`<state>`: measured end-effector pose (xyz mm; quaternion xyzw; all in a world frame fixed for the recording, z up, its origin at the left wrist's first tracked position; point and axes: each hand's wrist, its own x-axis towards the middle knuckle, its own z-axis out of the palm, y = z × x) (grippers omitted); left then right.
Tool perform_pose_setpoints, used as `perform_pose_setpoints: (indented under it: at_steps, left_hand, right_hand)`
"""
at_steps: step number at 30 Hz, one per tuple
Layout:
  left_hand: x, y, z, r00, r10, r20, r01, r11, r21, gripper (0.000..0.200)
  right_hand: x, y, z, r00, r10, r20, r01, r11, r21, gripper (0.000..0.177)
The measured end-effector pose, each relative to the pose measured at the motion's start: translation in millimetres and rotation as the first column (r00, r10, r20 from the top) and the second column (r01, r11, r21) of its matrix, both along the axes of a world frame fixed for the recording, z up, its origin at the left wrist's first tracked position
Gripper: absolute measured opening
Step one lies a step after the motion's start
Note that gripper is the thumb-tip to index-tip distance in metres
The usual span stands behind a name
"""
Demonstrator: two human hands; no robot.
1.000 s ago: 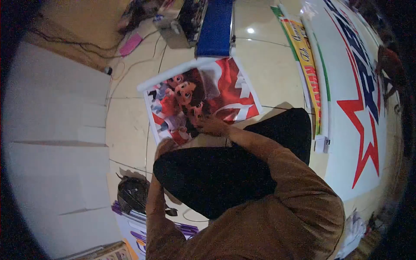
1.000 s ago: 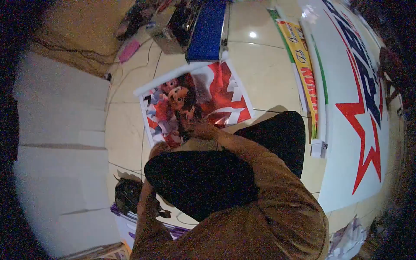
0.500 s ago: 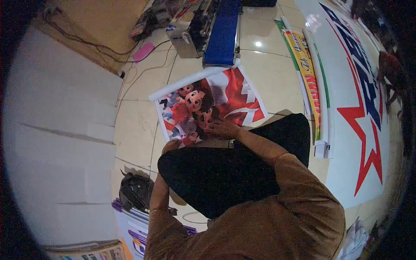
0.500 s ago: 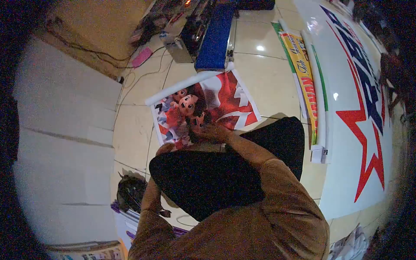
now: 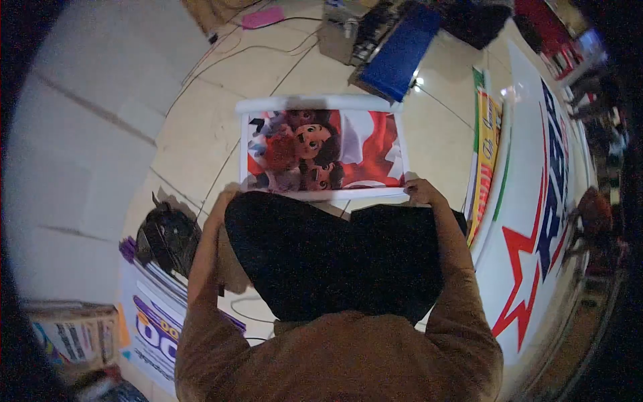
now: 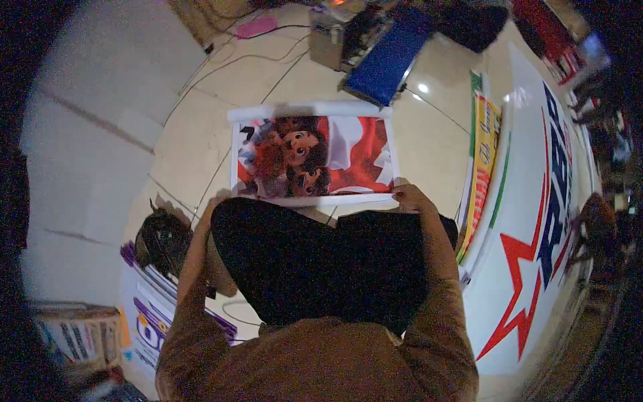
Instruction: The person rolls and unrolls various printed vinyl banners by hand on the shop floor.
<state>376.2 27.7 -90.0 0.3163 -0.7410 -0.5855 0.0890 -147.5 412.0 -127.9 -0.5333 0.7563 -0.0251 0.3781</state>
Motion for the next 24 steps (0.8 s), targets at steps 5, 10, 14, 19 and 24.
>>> perform_pose_setpoints:
  at_steps: [5, 10, 14, 19, 24]
  left_hand:
    - [-6, -9, 0, 0.972, 0.218, 0.093, -0.178, 0.929, -0.324, 0.045]
    - [-6, 4, 22, 0.829, 0.545, -0.125, -0.345, 0.322, -0.882, 0.037]
    - [19, 7, -14, 0.714, 0.699, -0.038, -0.261, 0.215, -0.941, 0.043]
    - [23, 1, -23, 0.698, 0.716, -0.016, -0.268, 0.24, -0.933, 0.046]
    - [39, -7, -59, 0.74, 0.673, 0.005, -0.24, 0.27, -0.933, 0.051]
  right_hand:
    - [43, -49, 31, 0.898, -0.418, -0.135, 0.342, 0.859, -0.382, 0.04]
    - [157, -116, 54, 0.98, 0.098, -0.175, -0.182, 0.799, -0.573, 0.058]
    - [190, -141, 44, 0.95, 0.258, -0.176, -0.307, 0.873, -0.378, 0.049]
    - [145, -195, 45, 0.977, 0.188, -0.098, -0.212, 0.873, -0.44, 0.041]
    - [136, -214, 4, 0.957, 0.259, -0.133, -0.284, 0.734, -0.617, 0.069]
